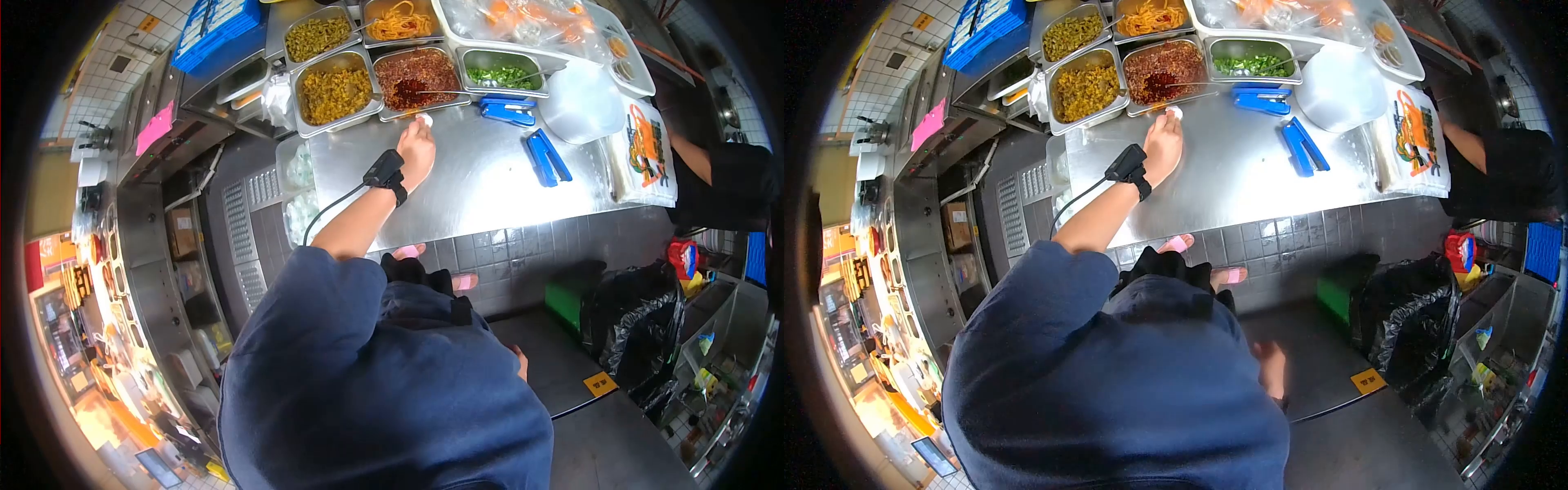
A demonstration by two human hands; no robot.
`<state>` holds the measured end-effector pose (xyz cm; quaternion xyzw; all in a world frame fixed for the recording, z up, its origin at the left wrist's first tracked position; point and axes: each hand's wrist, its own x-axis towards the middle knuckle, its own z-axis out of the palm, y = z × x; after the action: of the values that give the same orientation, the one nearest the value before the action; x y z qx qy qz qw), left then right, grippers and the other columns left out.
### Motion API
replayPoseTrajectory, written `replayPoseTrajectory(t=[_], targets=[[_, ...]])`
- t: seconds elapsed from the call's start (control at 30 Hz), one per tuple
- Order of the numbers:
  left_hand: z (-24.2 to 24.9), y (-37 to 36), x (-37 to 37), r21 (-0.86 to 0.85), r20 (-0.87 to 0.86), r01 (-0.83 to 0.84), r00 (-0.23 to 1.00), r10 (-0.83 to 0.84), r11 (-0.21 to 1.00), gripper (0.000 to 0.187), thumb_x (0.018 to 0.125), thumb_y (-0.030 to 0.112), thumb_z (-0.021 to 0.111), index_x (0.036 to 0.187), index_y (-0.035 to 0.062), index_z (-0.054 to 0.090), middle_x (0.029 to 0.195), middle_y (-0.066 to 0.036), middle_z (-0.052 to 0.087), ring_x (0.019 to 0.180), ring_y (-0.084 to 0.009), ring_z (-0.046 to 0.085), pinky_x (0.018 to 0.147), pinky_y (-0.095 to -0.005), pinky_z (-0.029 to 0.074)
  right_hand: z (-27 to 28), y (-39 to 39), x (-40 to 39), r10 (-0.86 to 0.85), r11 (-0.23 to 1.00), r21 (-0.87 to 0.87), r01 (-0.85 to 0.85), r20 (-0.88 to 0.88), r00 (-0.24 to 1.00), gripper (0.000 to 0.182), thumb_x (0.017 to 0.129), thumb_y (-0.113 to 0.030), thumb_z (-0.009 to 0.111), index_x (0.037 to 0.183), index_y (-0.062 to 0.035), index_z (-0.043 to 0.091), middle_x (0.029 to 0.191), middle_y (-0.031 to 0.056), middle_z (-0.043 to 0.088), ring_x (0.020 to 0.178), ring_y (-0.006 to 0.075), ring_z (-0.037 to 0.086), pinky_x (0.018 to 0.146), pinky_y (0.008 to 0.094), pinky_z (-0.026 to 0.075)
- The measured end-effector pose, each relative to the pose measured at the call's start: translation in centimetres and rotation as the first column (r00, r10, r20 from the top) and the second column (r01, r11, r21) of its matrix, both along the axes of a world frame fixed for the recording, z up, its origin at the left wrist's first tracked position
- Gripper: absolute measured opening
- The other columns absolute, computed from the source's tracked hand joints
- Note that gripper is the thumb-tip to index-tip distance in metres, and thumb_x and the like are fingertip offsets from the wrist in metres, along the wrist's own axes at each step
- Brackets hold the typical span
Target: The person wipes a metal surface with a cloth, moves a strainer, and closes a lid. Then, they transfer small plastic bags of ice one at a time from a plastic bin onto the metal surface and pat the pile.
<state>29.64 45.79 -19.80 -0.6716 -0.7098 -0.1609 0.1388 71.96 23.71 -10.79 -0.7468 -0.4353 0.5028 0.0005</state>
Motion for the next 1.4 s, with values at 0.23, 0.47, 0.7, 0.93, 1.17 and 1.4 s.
replayPoseTrajectory(t=[0.23,0.47,0.7,0.93,1.17,1.4], targets=[[-0.3,1.1,1.0,0.027,0.052,0.064,0.997,-0.066,0.998,0.033,0.072,0.004,0.051,0.101,-0.0100,0.056,0.113,-0.022,0.054,0.094,-0.0274,0.050,0.082,-0.0347,0.044,0.1,-0.6,-1.5,-0.050,0.998,-0.040,0.053,0.071,0.996,0.017,0.082,-0.006,0.054,0.095,0.0037,0.060,0.092,0.0113,0.062,0.081,0.0166,0.057,0.071,0.0289,0.045],[0.4,2.3,3.0,-0.033,0.205,0.217,0.957,-0.206,0.976,0.035,0.070,0.001,0.052,0.104,-0.0068,0.055,0.120,-0.019,0.051,0.096,-0.0275,0.048,0.083,-0.0368,0.042,-3.0,-3.5,0.8,-0.274,0.961,-0.069,0.267,-0.131,0.953,0.016,0.081,-0.005,0.054,0.095,0.0011,0.061,0.091,0.0111,0.062,0.082,0.0181,0.057,0.072,0.0296,0.045],[1.9,3.2,6.8,-0.107,0.278,0.347,0.910,-0.307,0.932,0.040,0.070,0.001,0.054,0.110,-0.0013,0.055,0.124,-0.014,0.050,0.095,-0.0279,0.048,0.083,-0.0370,0.042,-2.7,-4.0,1.9,-0.055,0.997,0.064,0.054,0.020,0.998,0.019,0.081,-0.011,0.058,0.095,0.0015,0.061,0.091,0.0168,0.063,0.084,0.0270,0.060,0.073,0.0345,0.046],[1.0,4.0,12.2,-0.101,0.520,0.490,0.768,-0.374,0.866,0.037,0.069,-0.003,0.055,0.104,0.0028,0.060,0.118,-0.011,0.056,0.089,-0.0268,0.048,0.080,-0.0314,0.043,-3.3,-4.3,5.1,-0.025,0.993,0.116,0.020,0.044,0.999,0.024,0.079,-0.018,0.063,0.095,0.0009,0.061,0.089,0.0194,0.063,0.084,0.0334,0.061,0.073,0.0373,0.047],[-0.5,3.7,18.3,-0.031,0.545,0.530,0.719,-0.431,0.847,0.032,0.061,-0.007,0.058,0.091,0.0026,0.064,0.105,-0.012,0.062,0.080,-0.0269,0.051,0.078,-0.0311,0.043,-6.5,-5.0,10.7,-0.076,0.968,0.243,0.067,0.027,0.997,0.027,0.079,-0.021,0.062,0.094,0.0014,0.061,0.092,0.0206,0.062,0.086,0.0347,0.060,0.074,0.0389,0.047],[1.0,4.1,29.6,0.014,0.641,0.560,0.631,-0.437,0.828,0.026,0.065,0.001,0.064,0.091,0.0050,0.066,0.099,-0.013,0.063,0.089,-0.0272,0.057,0.081,-0.0352,0.043,-5.3,-4.4,14.6,-0.139,0.931,0.346,0.115,0.045,0.989,0.030,0.078,-0.022,0.062,0.096,0.0018,0.060,0.094,0.0208,0.062,0.090,0.0334,0.059,0.077,0.0390,0.046]])
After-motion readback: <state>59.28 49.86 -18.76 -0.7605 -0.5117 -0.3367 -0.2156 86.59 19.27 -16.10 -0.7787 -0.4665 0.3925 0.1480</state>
